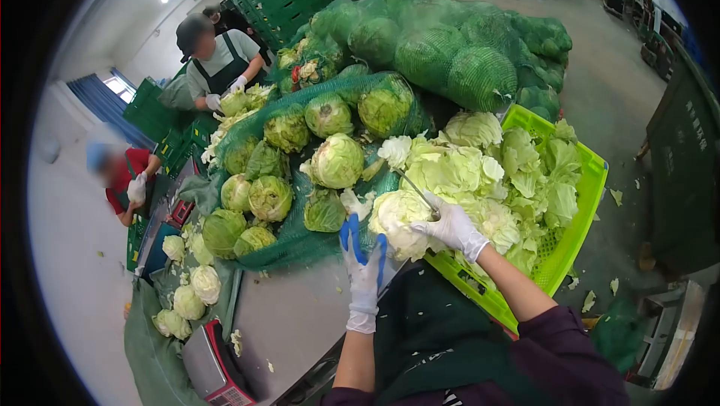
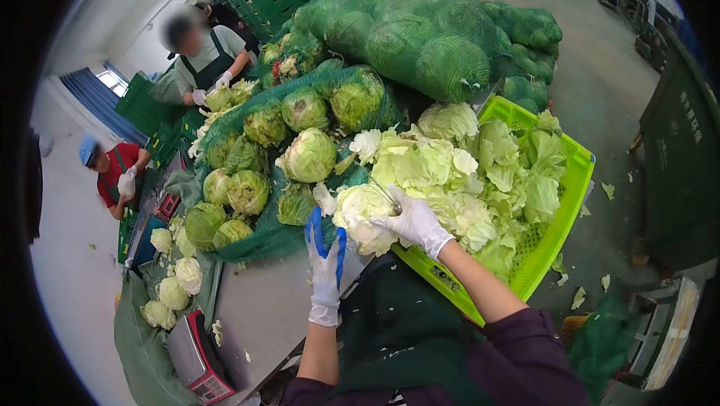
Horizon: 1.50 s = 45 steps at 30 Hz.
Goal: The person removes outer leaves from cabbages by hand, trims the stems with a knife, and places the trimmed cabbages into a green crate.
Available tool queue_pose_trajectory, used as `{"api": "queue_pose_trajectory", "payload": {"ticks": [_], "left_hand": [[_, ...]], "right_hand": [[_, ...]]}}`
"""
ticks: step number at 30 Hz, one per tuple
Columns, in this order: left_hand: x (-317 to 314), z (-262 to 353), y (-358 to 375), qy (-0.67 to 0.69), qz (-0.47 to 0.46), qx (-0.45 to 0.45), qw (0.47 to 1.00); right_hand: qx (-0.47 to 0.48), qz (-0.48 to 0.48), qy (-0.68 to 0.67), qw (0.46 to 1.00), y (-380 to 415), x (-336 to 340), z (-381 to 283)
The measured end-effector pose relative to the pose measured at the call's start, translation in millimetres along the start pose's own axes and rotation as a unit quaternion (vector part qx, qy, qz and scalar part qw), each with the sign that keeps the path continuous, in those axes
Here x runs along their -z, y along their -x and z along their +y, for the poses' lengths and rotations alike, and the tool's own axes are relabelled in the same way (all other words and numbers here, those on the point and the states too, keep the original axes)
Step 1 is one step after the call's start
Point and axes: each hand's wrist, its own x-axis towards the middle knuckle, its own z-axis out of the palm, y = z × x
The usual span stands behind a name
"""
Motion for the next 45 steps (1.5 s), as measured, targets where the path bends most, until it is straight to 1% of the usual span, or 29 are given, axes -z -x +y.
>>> {"api": "queue_pose_trajectory", "payload": {"ticks": [1,2,3,4,5,7,9,12,16,18,20,21,22,23,24,26,27,28,29,30,31,33,37,38,40,41,43,44,45], "left_hand": [[0,2,-9,-0.198,0.019,-0.083,0.977],[1,1,-17,-0.385,0.037,-0.161,0.908],[11,-17,-30,-0.376,0.016,-0.140,0.916],[10,-24,-35,-0.361,0.007,-0.194,0.912],[4,-22,-39,-0.395,0.020,-0.198,0.897],[-5,-21,-43,-0.427,0.023,-0.197,0.882],[-8,-26,-45,-0.476,0.056,-0.211,0.852],[-8,-29,-46,-0.484,0.057,-0.220,0.845],[-4,-29,-50,-0.413,0.080,-0.167,0.892],[-7,-28,-51,-0.414,0.089,-0.165,0.891],[-17,-22,-47,-0.533,0.084,-0.235,0.809],[-10,-24,-48,-0.526,0.079,-0.239,0.812],[-4,-23,-49,-0.525,0.075,-0.246,0.811],[2,-22,-49,-0.414,0.066,-0.200,0.886],[9,-20,-51,-0.295,0.056,-0.150,0.942],[11,-12,-52,-0.240,0.048,-0.134,0.960],[3,-5,-49,-0.394,0.057,-0.176,0.900],[-8,6,-47,-0.538,0.070,-0.214,0.813],[-25,15,-42,-0.676,0.042,-0.228,0.700],[-38,18,-41,-0.793,0.015,-0.229,0.565],[-38,13,-43,-0.786,0.021,-0.214,0.579],[-28,4,-48,-0.766,0.021,-0.191,0.613],[-12,2,-45,-0.764,0.035,-0.162,0.623],[-8,1,-45,-0.745,0.033,-0.179,0.642],[-3,-1,-42,-0.723,0.028,-0.195,0.662],[-1,-2,-38,-0.708,0.030,-0.215,0.672],[9,-3,-26,-0.677,0.026,-0.265,0.686],[18,-5,-25,-0.677,0.024,-0.260,0.688],[29,-11,-23,-0.572,0.046,-0.242,0.783]], "right_hand": [[-0.047,-0.033,-0.012,0.998,0,0,-1],[-0.048,-0.034,-0.013,0.998,2,-2,2],[-0.015,0.000,0.001,1.000,4,-3,6],[0.020,0.036,0.015,0.999,5,-4,9],[0.019,0.043,0.015,0.999,10,2,-2],[-0.088,0.033,0.104,0.990,28,10,-22],[-0.107,0.030,0.150,0.982,31,3,-25],[-0.098,0.036,0.202,0.974,26,3,-22],[-0.055,0.085,0.208,0.973,0,0,-18],[-0.050,0.097,0.205,0.973,-25,3,0],[-0.061,0.116,0.115,0.985,-54,21,23],[-0.056,0.123,0.115,0.984,-60,27,20],[-0.064,0.076,0.080,0.992,-63,33,17],[-0.072,0.027,0.046,0.996,-65,37,16],[-0.068,0.029,0.048,0.996,-63,31,13],[0.003,0.136,0.090,0.987,-51,2,7],[-0.028,0.139,0.084,0.986,-50,-1,3],[-0.012,0.135,0.082,0.987,-48,-1,-5],[-0.033,0.140,0.085,0.986,-45,-3,-13],[-0.054,0.143,0.089,0.984,-44,-8,-16],[-0.039,0.135,0.086,0.986,-47,-11,-12],[-0.086,0.191,0.125,0.970,-54,-10,2],[-0.063,0.145,0.129,0.979,-66,-6,5],[-0.066,0.141,0.129,0.979,-69,-12,7],[-0.025,0.215,0.220,0.951,-78,-25,12],[0.007,0.240,0.223,0.945,-84,-25,22],[-0.015,0.264,0.224,0.938,-83,-15,41],[-0.033,0.288,0.226,0.930,-84,-7,45],[-0.043,0.313,0.235,0.919,-84,5,53]]}}
